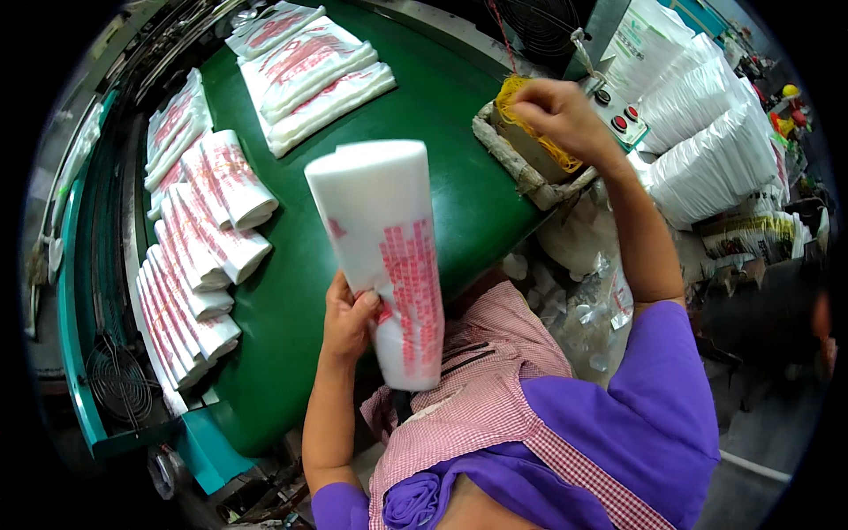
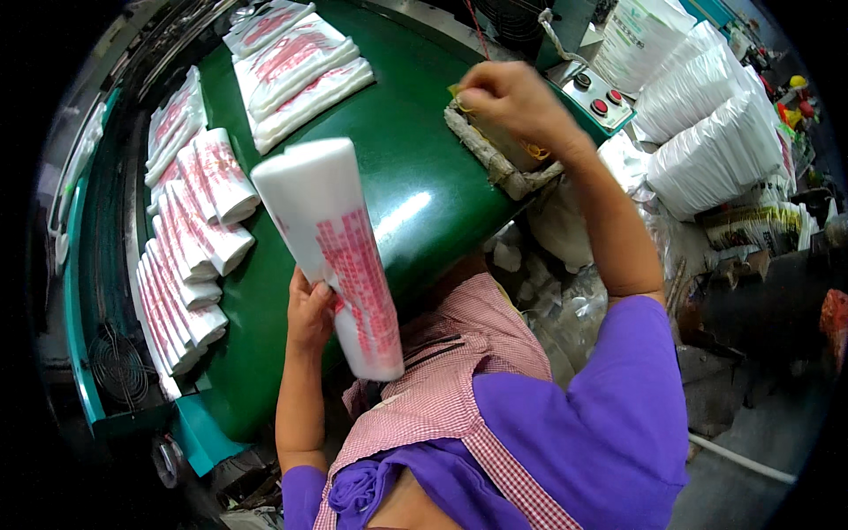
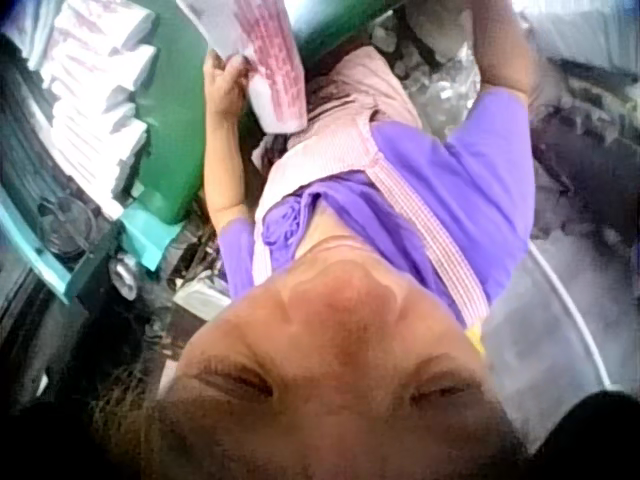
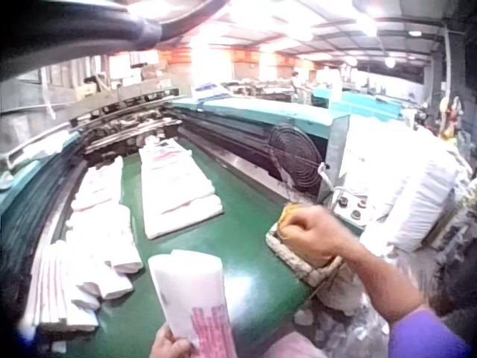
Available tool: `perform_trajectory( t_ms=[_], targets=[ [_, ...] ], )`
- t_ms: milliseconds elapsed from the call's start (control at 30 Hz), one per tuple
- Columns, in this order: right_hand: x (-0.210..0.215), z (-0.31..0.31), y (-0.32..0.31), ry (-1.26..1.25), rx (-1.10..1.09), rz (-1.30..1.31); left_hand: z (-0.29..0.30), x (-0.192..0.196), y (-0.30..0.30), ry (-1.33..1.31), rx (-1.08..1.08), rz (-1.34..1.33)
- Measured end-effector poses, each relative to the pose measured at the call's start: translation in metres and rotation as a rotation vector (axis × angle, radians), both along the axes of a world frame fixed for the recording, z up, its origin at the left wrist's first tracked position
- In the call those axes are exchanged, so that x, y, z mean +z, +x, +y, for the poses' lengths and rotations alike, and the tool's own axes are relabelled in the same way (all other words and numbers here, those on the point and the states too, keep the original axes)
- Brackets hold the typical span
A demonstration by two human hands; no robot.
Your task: The person folds white plastic bags with red printed text on a green conveyor belt, then secures each folded stack with a yellow rubber band. The person gathers the banded stacks, places them into a large white sack, and moves the sack to another area of the factory floor.
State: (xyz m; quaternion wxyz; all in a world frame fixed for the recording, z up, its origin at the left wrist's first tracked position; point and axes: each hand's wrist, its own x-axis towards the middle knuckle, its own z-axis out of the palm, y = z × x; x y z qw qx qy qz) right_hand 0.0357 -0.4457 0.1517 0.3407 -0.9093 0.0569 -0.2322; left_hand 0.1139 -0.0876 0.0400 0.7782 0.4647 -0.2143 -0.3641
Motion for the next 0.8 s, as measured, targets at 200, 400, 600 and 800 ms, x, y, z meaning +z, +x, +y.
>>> perform_trajectory(
  t_ms=[200, 400, 600, 800],
  targets=[
    [-0.014, 0.145, 0.019, 0.275, 0.53, -0.003, -0.017, 0.029, -0.005, -0.207, 0.168, 0.1],
    [-0.061, 0.152, 0.009, 1.799, 0.457, 0.01, 0.004, 0.019, 0.003, -0.206, -0.001, 0.204],
    [-0.009, 0.123, -0.029, 1.177, 0.869, 0.06, 0.029, 0.039, -0.001, 0.531, -0.029, -0.668],
    [-0.053, 0.159, -0.005, 0.802, 0.867, 0.131, 0.042, 0.035, 0.019, 0.143, 0.333, -0.206]
  ],
)
